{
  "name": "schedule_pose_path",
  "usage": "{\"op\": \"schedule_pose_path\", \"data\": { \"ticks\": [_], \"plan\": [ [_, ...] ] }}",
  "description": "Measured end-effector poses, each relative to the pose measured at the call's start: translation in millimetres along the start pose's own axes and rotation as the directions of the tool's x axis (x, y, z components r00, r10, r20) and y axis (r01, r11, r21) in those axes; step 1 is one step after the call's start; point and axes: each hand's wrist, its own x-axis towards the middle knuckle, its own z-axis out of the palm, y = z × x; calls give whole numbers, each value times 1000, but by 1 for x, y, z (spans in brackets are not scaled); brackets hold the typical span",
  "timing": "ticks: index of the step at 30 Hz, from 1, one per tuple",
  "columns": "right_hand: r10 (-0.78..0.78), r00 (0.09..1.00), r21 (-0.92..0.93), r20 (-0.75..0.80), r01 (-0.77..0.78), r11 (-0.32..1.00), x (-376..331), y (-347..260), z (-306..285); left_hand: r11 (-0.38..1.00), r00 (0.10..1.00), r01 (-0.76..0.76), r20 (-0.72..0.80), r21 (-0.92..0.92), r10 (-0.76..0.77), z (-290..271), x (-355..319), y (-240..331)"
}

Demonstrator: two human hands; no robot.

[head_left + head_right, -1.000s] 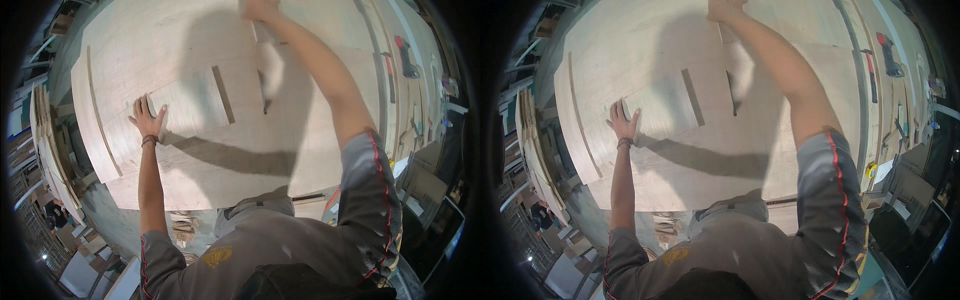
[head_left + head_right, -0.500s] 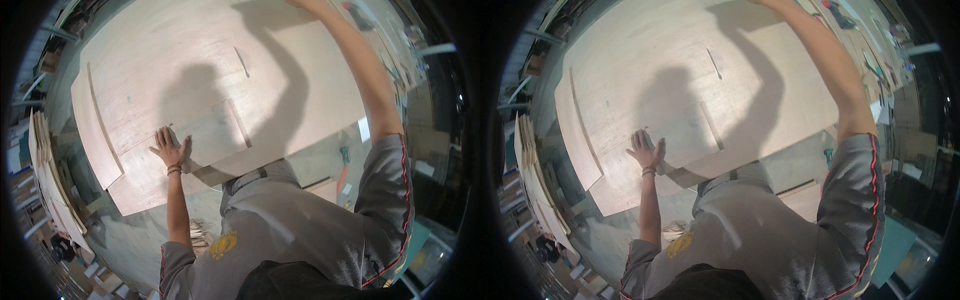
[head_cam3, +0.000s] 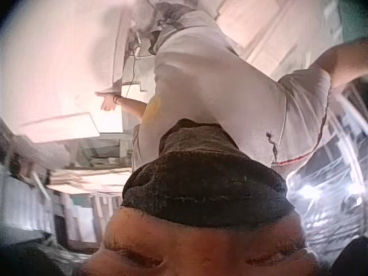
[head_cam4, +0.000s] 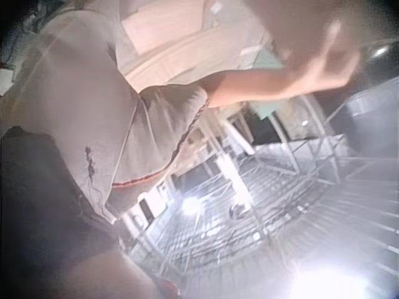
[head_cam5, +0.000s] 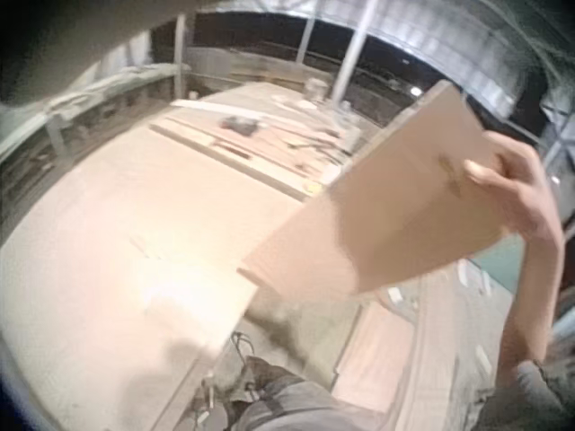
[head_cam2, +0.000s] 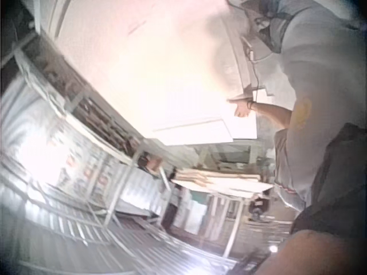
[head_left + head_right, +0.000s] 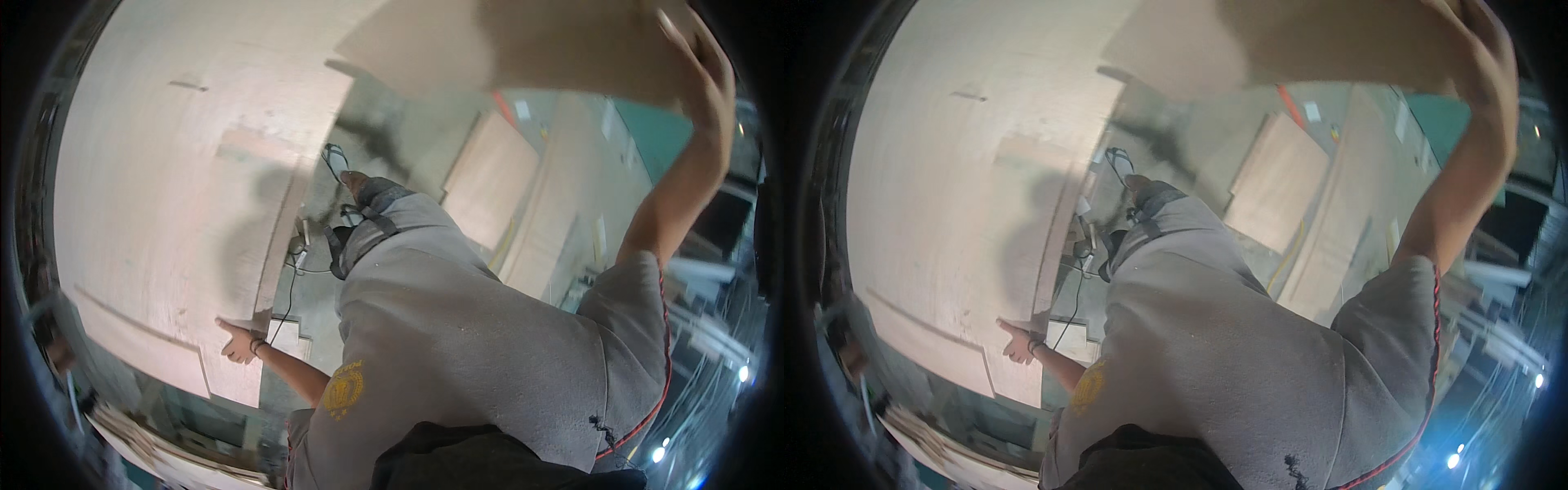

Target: The person assembles a large wooden panel by placing and aligning smaller wooden pieces on a workbench. They use a tape measure and a hammer to measure and secure the pieces, then move the assembled panel to the floor.

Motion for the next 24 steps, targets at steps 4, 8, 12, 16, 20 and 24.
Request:
{"op": "schedule_pose_path", "data": {
  "ticks": [4,8,12,16,20,24],
  "plan": [
    [256,967,-133,0,-254,958,-114,41,-73,998,996,-59,-72,38,62,4,7,-1],
    [372,927,-418,54,-317,851,-190,154,-45,984,978,-174,-105,41,178,0,-20,-2],
    [693,715,-574,95,-529,625,-277,351,66,974,966,-220,-131,46,224,2,-62,-1],
    [752,651,-581,-107,-654,484,-372,513,144,950,951,-308,52,59,305,-9,-104,8],
    [870,457,-546,-184,-784,296,-397,535,194,934,934,-357,-20,24,358,-9,-140,39],
    [789,614,-573,-28,-657,490,-404,558,251,943,929,-332,162,-40,333,-48,-189,63]
  ]
}}
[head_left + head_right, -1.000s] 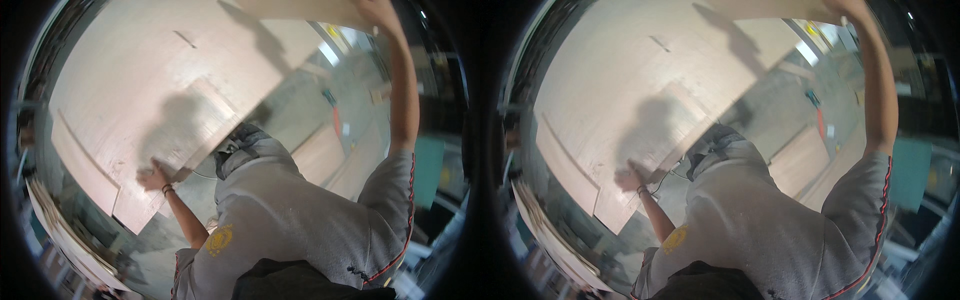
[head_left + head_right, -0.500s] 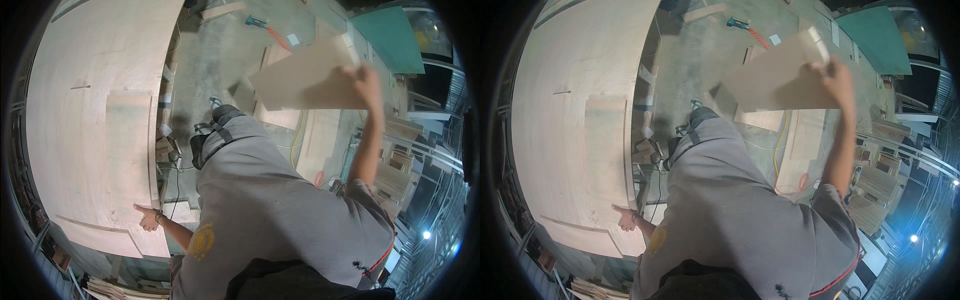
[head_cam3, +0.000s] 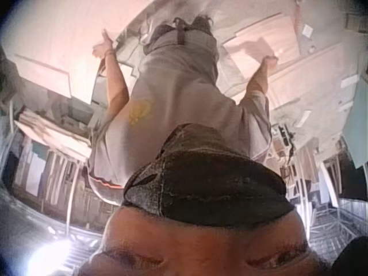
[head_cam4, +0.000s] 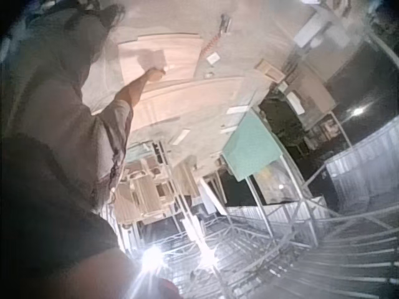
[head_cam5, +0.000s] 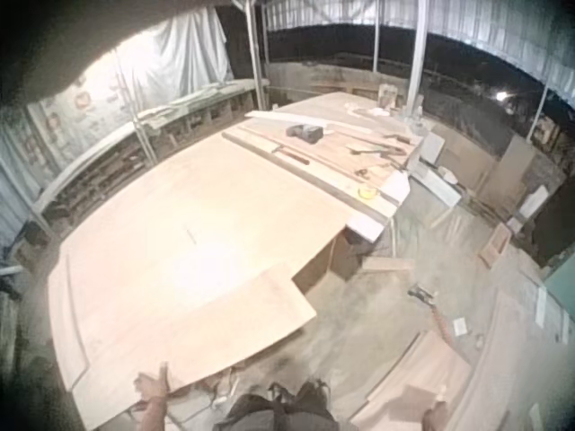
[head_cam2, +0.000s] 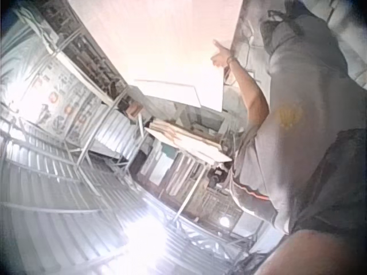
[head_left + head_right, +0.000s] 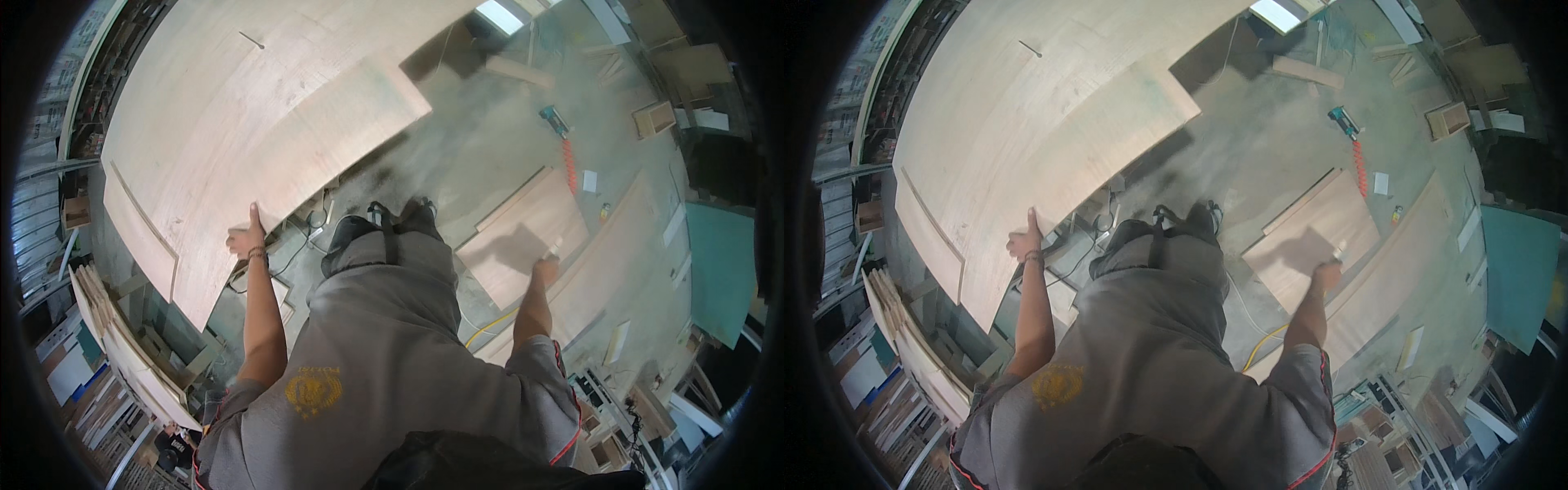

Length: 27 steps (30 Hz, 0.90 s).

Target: The person assembles a large wooden panel by placing and aligning smaller wooden pieces on a workbench. They use a tape measure and a hammer to measure and secure the pieces, then move the assembled panel to the floor.

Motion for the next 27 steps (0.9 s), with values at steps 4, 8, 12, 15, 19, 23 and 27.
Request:
{"op": "schedule_pose_path", "data": {
  "ticks": [4,8,12,15,19,23,27],
  "plan": [
    [-187,962,174,200,153,973,-16,-100,84,998,998,-42,43,-56,44,-2,-31,28],
    [-607,768,860,203,157,486,-76,-242,69,985,988,-154,3,-77,155,8,-53,29],
    [-730,491,851,475,-468,238,-124,-368,-60,970,971,-237,0,-60,237,14,-67,10],
    [-811,474,926,342,-319,204,-120,-426,-107,943,950,-312,-50,-115,308,15,-82,36],
    [-849,529,978,-13,184,100,-88,-470,-106,810,846,-530,-90,-252,525,20,-104,67],
    [-948,44,408,-314,908,-93,-80,-483,-121,494,609,-789,-367,-365,703,22,-119,106],
    [-973,-218,45,-79,974,-222,-63,-530,-119,620,706,-631,-13,-465,708,18,-122,152]
  ]
}}
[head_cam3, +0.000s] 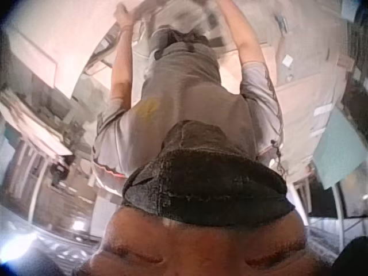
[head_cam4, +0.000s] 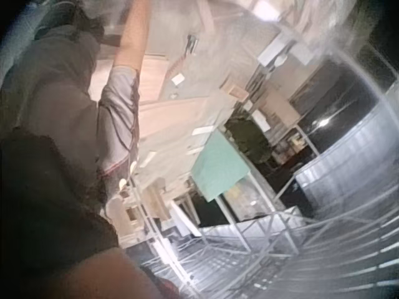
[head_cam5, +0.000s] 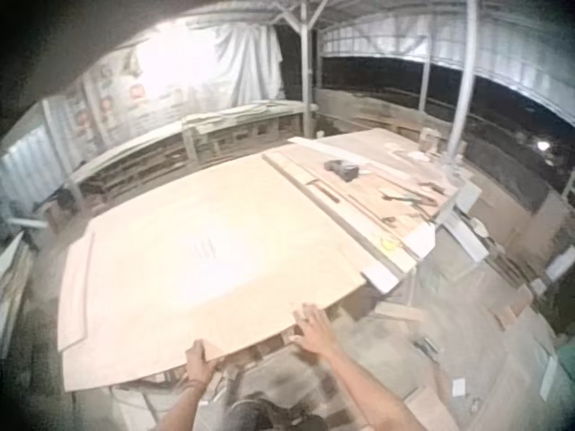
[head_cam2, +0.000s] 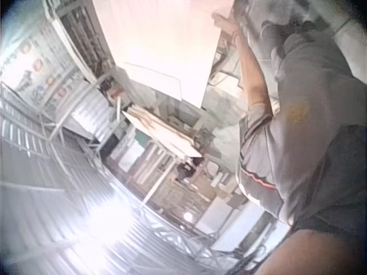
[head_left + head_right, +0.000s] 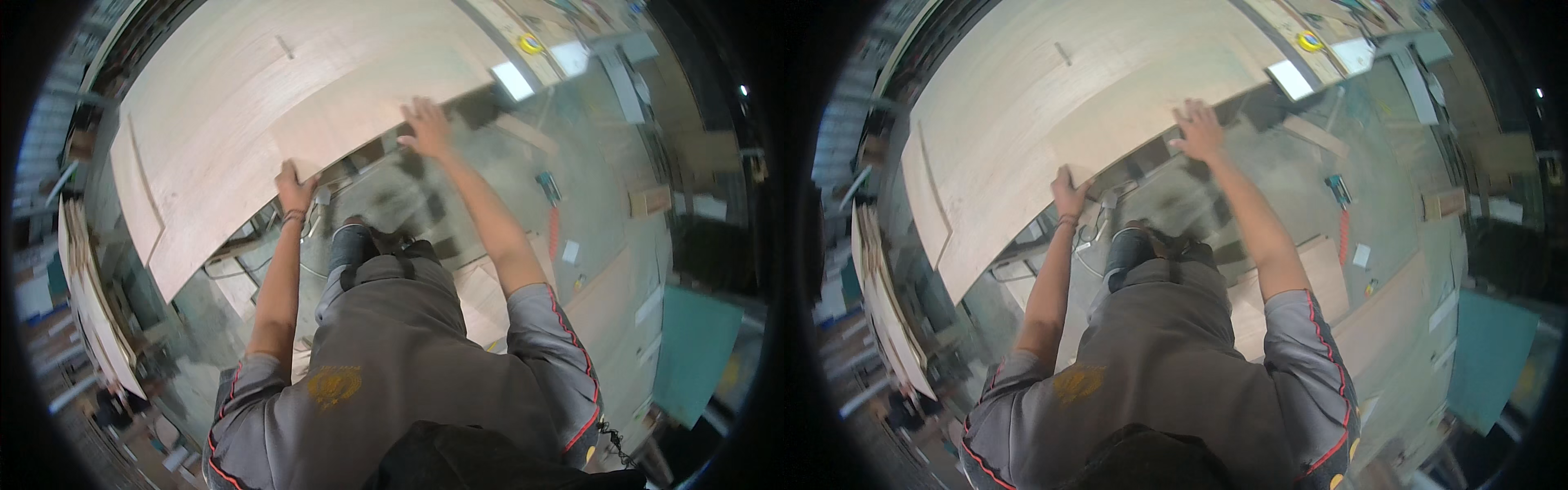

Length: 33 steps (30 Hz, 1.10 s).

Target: The person assembles a large wooden panel by placing and aligning smaller wooden pieces on a workbench. They use a tape measure and a hammer to measure and secure the pieces, then move the assembled panel to the floor.

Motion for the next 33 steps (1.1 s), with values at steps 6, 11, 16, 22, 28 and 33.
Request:
{"op": "schedule_pose_path", "data": {
  "ticks": [6,11,16,22,28,33],
  "plan": [
    [83,979,-178,187,-49,983,63,39,-20,987,969,-120,-204,107,140,11,29,19],
    [110,967,-259,228,-48,965,98,82,-21,996,988,-86,-129,24,89,26,60,50],
    [179,925,-264,336,-91,960,117,93,-47,998,987,-59,-145,30,62,39,67,75],
    [162,936,-266,313,-77,961,120,104,-47,981,985,-94,-127,171,116,41,70,85],
    [121,941,-273,315,-32,961,135,96,-46,925,928,-373,-21,-65,373,54,93,142],
    [146,937,-316,318,-40,948,160,101,-43,832,832,-555,-8,-18,555,113,154,187]
  ]
}}
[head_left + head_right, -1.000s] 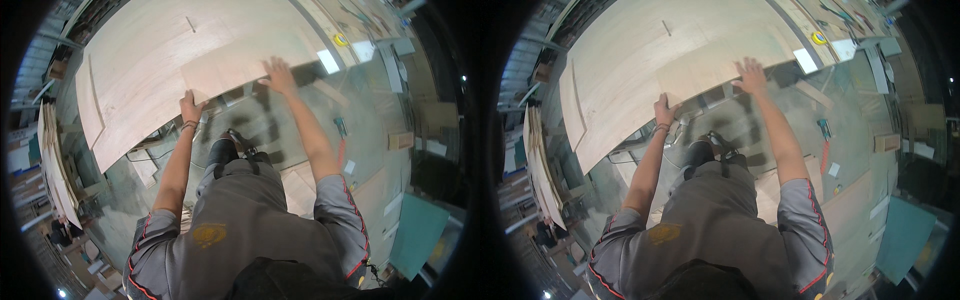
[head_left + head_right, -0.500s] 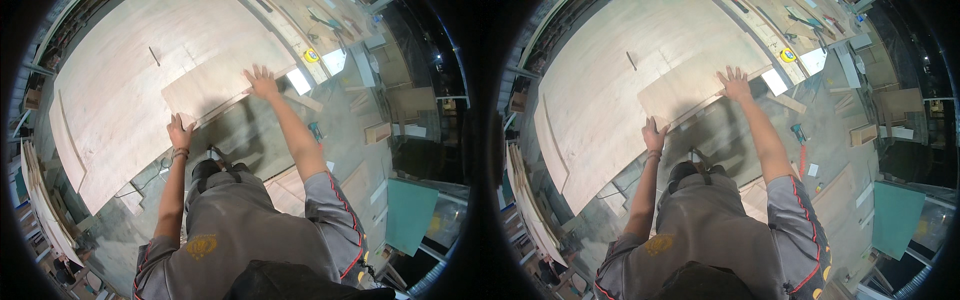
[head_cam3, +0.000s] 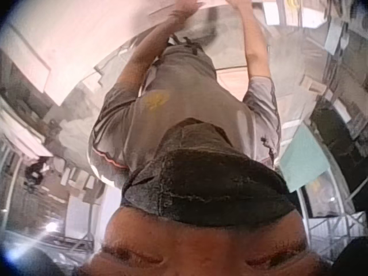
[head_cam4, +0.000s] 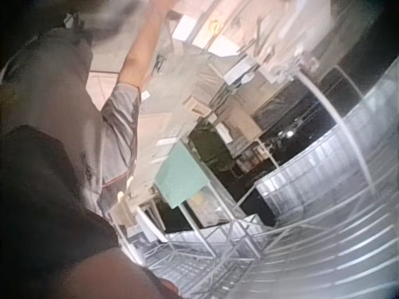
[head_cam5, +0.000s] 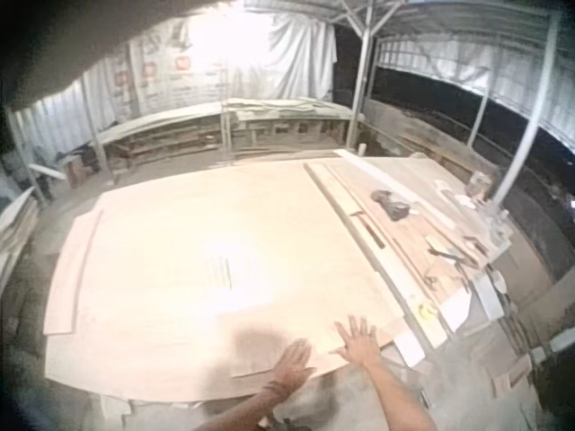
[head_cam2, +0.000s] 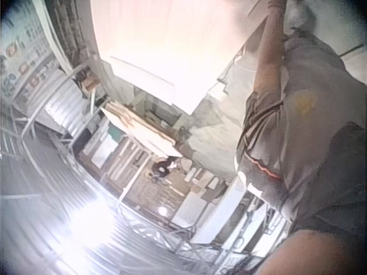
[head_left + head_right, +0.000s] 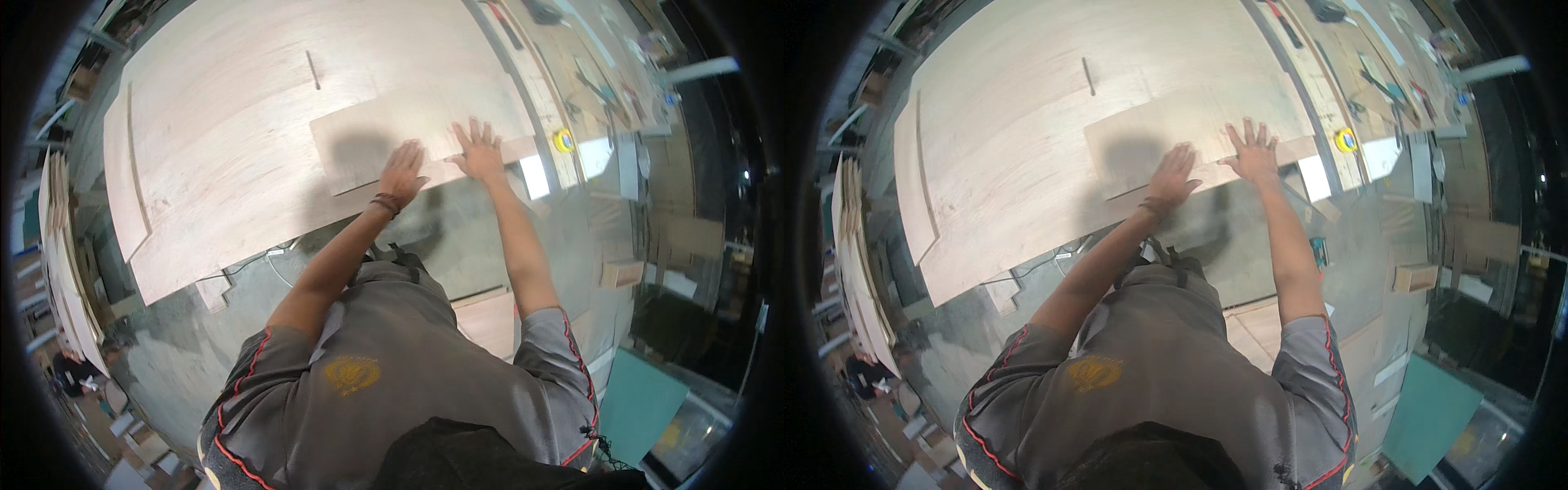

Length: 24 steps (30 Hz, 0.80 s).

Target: The person assembles a large wooden panel by placing and aligning smaller wooden pieces on a workbench. They use a tape measure and a hammer to measure and secure the pieces, then move the assembled panel to the floor.

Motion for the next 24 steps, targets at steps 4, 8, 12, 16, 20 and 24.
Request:
{"op": "schedule_pose_path", "data": {
  "ticks": [4,8,12,16,20,24],
  "plan": [
    [-33,999,-2,4,33,999,16,-3,-8,983,999,16,32,184,-22,19,30,-17],
    [-60,998,-32,-21,59,998,34,-7,-15,976,1000,2,7,217,-4,16,42,-31],
    [-54,998,-33,-16,53,998,53,-8,-13,977,1000,7,-1,212,-7,19,53,-43],
    [-68,997,-34,-47,66,997,83,-12,-23,976,1000,0,20,217,-5,14,78,-68],
    [-46,999,-46,-10,46,998,101,-16,-30,980,999,-11,41,199,3,9,89,-79],
    [-49,998,-48,-32,48,998,112,-18,-28,983,999,-23,47,182,15,5,96,-88]
  ]
}}
